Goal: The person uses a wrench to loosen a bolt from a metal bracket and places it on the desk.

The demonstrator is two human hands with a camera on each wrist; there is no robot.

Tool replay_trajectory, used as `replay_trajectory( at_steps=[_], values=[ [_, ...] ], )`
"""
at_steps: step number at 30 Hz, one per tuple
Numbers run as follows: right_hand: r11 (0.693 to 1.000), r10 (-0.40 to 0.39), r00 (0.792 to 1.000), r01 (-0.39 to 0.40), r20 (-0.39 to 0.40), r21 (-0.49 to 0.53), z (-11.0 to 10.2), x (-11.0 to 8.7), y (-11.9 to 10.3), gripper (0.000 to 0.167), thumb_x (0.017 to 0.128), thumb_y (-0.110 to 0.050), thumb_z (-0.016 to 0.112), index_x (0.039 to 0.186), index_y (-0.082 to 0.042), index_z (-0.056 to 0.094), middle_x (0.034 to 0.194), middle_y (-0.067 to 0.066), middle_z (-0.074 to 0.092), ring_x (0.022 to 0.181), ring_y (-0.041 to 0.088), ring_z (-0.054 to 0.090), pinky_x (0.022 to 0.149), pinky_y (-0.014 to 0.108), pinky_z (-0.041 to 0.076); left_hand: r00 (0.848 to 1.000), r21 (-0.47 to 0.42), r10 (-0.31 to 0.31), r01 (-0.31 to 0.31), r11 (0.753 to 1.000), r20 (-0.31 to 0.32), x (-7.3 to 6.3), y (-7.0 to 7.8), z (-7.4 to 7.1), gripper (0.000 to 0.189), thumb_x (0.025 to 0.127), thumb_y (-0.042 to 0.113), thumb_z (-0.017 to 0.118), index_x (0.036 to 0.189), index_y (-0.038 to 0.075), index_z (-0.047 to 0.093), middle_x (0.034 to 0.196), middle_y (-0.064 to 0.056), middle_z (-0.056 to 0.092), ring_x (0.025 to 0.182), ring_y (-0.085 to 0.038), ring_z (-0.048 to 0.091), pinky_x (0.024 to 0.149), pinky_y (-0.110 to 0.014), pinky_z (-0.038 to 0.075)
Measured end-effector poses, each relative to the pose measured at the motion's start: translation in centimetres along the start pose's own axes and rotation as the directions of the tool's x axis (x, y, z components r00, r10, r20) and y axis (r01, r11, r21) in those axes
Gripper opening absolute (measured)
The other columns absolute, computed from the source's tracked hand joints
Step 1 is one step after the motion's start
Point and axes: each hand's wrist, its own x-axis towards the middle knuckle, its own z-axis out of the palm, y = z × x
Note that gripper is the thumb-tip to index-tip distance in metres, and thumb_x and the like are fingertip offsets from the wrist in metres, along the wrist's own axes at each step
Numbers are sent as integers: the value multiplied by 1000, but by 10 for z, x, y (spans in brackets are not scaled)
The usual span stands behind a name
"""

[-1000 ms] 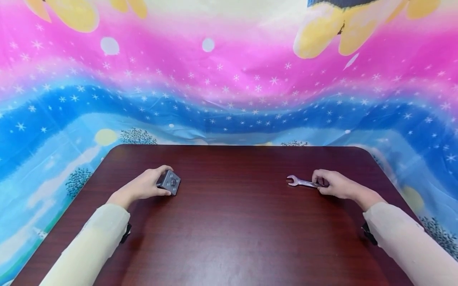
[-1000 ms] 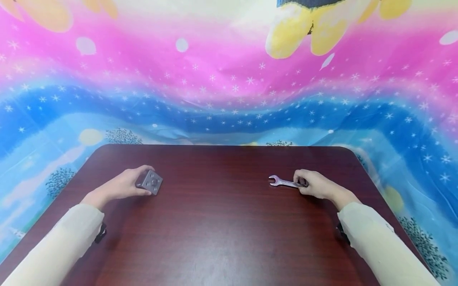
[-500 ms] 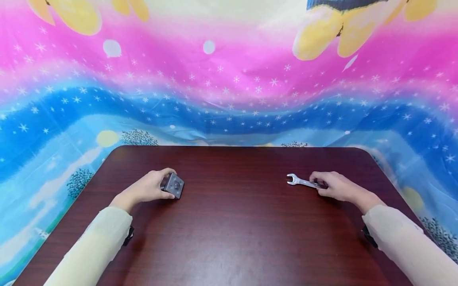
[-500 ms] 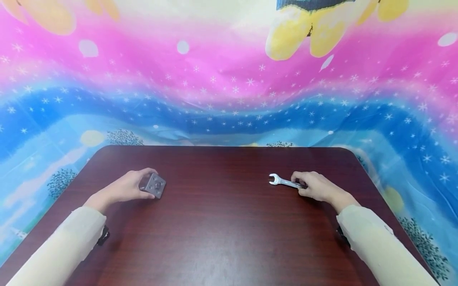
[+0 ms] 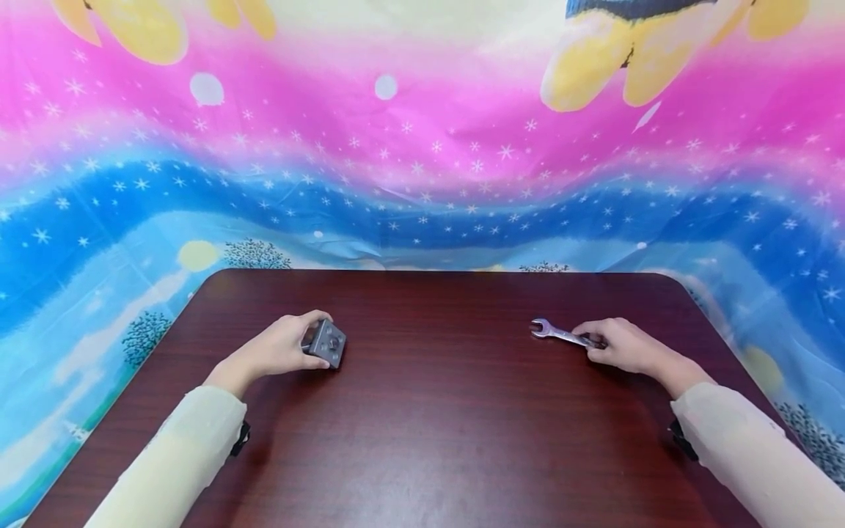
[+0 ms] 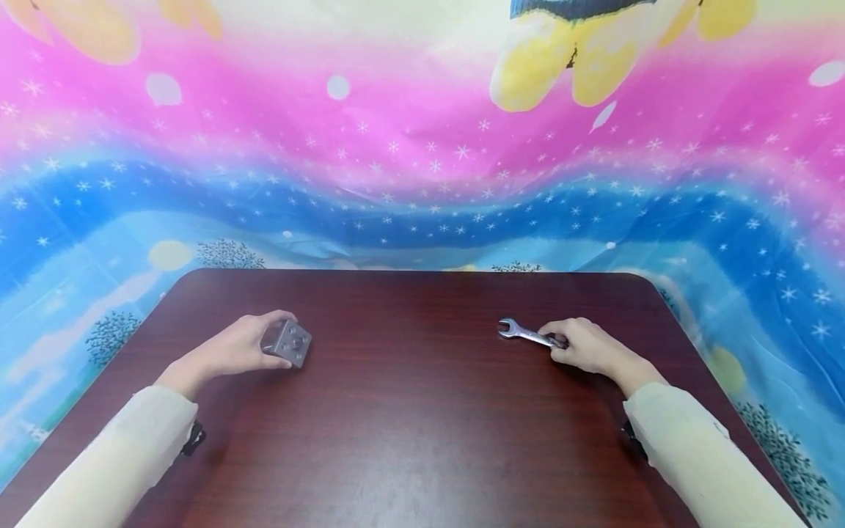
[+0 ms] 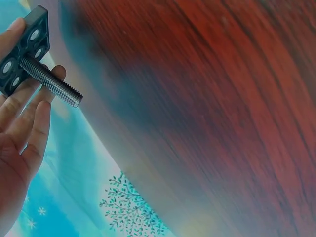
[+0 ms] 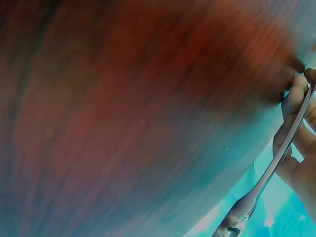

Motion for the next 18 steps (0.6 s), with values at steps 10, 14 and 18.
replay_trajectory(
  at_steps=[10, 14, 18],
  values=[
    [996, -1, 1000, 2, -15, 84, 2, -4, 0, 33, 87, 1, 65, 120, -2, 68, 74, -3, 54, 58, 4, 39, 54, 22, 35, 999, -22, 35, -36, 999, -16, 2, 15, 5, 68, 77, 25, 86, 132, 5, 51, 113, -13, 69, 98, -22, 66, 87, -45, 59],
    [997, -17, 999, 21, -48, 81, 2, -4, -5, 31, 85, 4, 65, 115, -4, 65, 79, -2, 57, 64, 4, 42, 58, 22, 37, 998, -19, 64, -64, 998, -25, 4, 22, 6, 69, 77, 26, 86, 133, 6, 51, 112, -12, 70, 97, -21, 67, 87, -45, 59],
    [996, -30, 996, 37, -85, 81, 4, -5, -11, 29, 84, 5, 65, 111, -5, 63, 82, -1, 59, 68, 4, 45, 60, 22, 40, 996, -32, 91, -92, 995, -25, 7, 31, 8, 70, 77, 27, 87, 133, 6, 51, 113, -11, 70, 98, -21, 67, 87, -45, 59]
  ],
)
